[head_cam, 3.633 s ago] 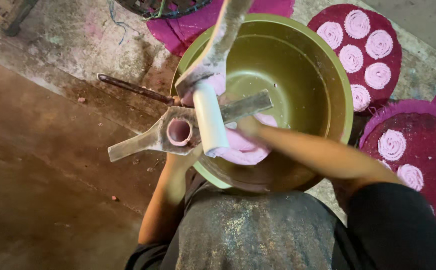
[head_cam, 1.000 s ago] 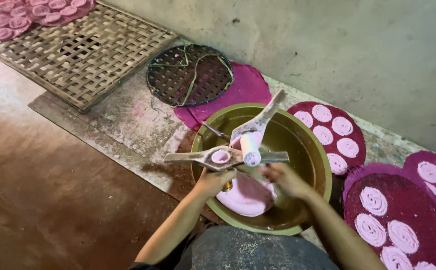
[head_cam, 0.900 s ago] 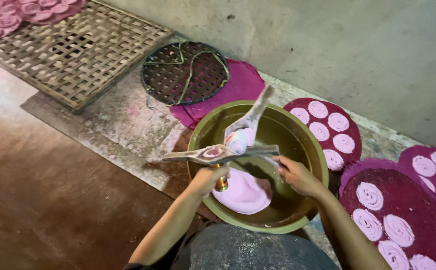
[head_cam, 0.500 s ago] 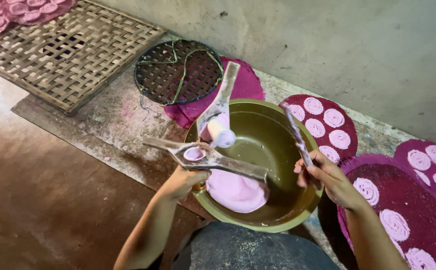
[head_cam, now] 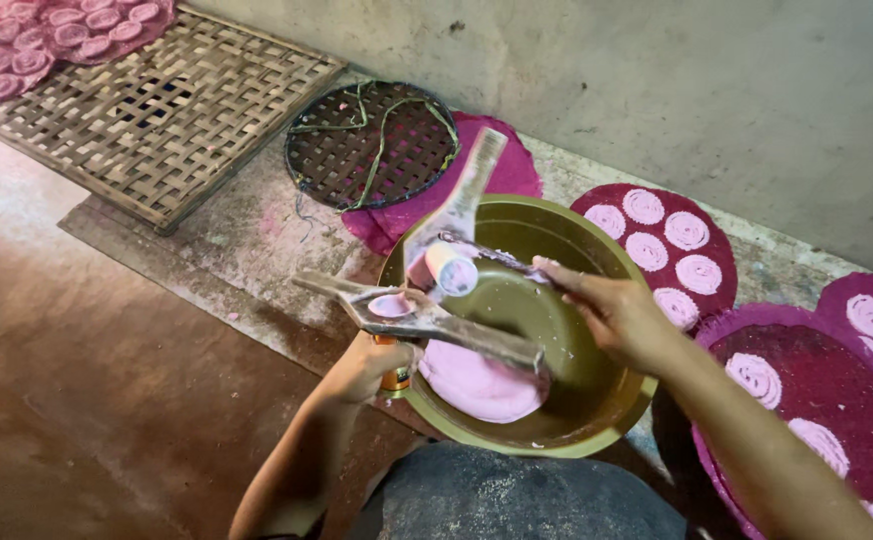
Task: The person sits at a low workbench and uses a hand-held extruder tool to pipe pink paste into rosette shapes onto round magenta boards. They load paste from a large basin into the tool, squeeze rosettes one at a time onto the boards, and cut or trim the paste with a small blade between rosettes.
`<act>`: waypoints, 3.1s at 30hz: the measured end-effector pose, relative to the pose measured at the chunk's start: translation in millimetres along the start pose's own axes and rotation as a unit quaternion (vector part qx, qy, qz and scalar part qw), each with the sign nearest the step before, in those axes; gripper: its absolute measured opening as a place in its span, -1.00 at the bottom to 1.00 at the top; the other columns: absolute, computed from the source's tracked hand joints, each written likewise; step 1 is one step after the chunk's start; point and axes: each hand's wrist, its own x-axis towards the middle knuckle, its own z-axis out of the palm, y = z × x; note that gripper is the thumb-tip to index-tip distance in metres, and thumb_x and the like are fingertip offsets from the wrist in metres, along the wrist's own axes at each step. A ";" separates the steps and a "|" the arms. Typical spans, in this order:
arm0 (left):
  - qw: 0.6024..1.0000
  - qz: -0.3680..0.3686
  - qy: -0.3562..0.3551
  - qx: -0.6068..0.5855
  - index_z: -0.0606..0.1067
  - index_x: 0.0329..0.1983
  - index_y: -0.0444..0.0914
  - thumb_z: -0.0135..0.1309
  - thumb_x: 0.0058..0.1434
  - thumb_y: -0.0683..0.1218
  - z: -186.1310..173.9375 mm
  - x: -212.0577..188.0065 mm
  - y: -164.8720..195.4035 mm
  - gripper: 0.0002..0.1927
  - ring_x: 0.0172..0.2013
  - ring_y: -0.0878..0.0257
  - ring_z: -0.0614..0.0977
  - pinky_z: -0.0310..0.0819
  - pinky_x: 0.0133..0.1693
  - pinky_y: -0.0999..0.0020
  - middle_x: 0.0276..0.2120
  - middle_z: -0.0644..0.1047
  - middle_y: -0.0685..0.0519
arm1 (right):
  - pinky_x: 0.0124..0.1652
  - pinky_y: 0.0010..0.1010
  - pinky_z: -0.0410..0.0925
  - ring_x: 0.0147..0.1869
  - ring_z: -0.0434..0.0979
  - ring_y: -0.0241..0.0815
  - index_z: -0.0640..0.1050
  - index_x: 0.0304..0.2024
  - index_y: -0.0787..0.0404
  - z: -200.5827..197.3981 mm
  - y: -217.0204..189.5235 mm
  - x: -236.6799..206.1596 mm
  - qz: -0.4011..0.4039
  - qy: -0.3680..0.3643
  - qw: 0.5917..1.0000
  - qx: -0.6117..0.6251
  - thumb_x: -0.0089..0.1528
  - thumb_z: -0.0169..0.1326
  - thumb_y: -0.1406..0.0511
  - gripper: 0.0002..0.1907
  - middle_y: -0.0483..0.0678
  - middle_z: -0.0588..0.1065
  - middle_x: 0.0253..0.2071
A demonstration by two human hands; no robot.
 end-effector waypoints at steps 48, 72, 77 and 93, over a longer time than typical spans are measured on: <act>0.818 0.281 0.258 0.430 0.01 0.53 -0.47 0.43 0.16 -0.10 -2.4 36.5 -66.6 0.06 0.18 -0.01 0.54 0.37 0.31 0.10 0.15 0.46 -0.13 | -0.19 0.04 0.44 -0.14 0.60 0.23 0.26 0.45 -0.15 106.4 -26.9 -61.9 0.271 -0.439 0.851 -0.100 0.28 -0.02 0.16 -0.35 0.21 0.56 -0.16; 0.786 0.112 0.092 0.601 0.14 0.48 -0.35 0.32 0.03 0.19 33.6 35.4 -21.1 0.06 -0.12 -0.11 0.59 0.45 -0.11 -0.10 -0.07 0.50 -0.19 | -0.37 -0.28 0.46 -0.32 0.59 -0.11 0.49 -0.07 0.18 29.0 -86.1 29.2 -0.090 -0.230 0.891 -0.382 0.20 0.03 0.29 -0.75 -0.08 0.51 -0.32; 0.742 0.142 0.201 0.624 0.21 0.45 -0.33 0.35 0.08 0.14 -5.3 47.9 -9.2 -0.03 0.06 -0.17 0.55 0.45 0.03 -0.08 0.15 0.44 -0.25 | -0.41 -0.23 0.45 -0.35 0.61 -0.03 0.54 0.04 0.17 -18.8 -80.6 11.5 0.019 -0.138 0.948 -0.287 0.13 0.09 0.34 -0.60 -0.04 0.55 -0.31; 0.704 0.139 0.189 0.670 0.07 0.48 -0.41 0.19 0.22 0.14 -5.2 82.5 -1.5 -0.06 -0.24 -0.14 0.60 0.54 -0.32 -0.04 0.31 0.33 -0.29 | -0.33 -0.06 0.38 -0.30 0.55 0.35 0.54 0.31 -0.11 16.6 -28.9 -5.1 0.464 -0.255 0.848 0.012 0.47 -0.13 0.11 -0.60 0.29 0.50 -0.37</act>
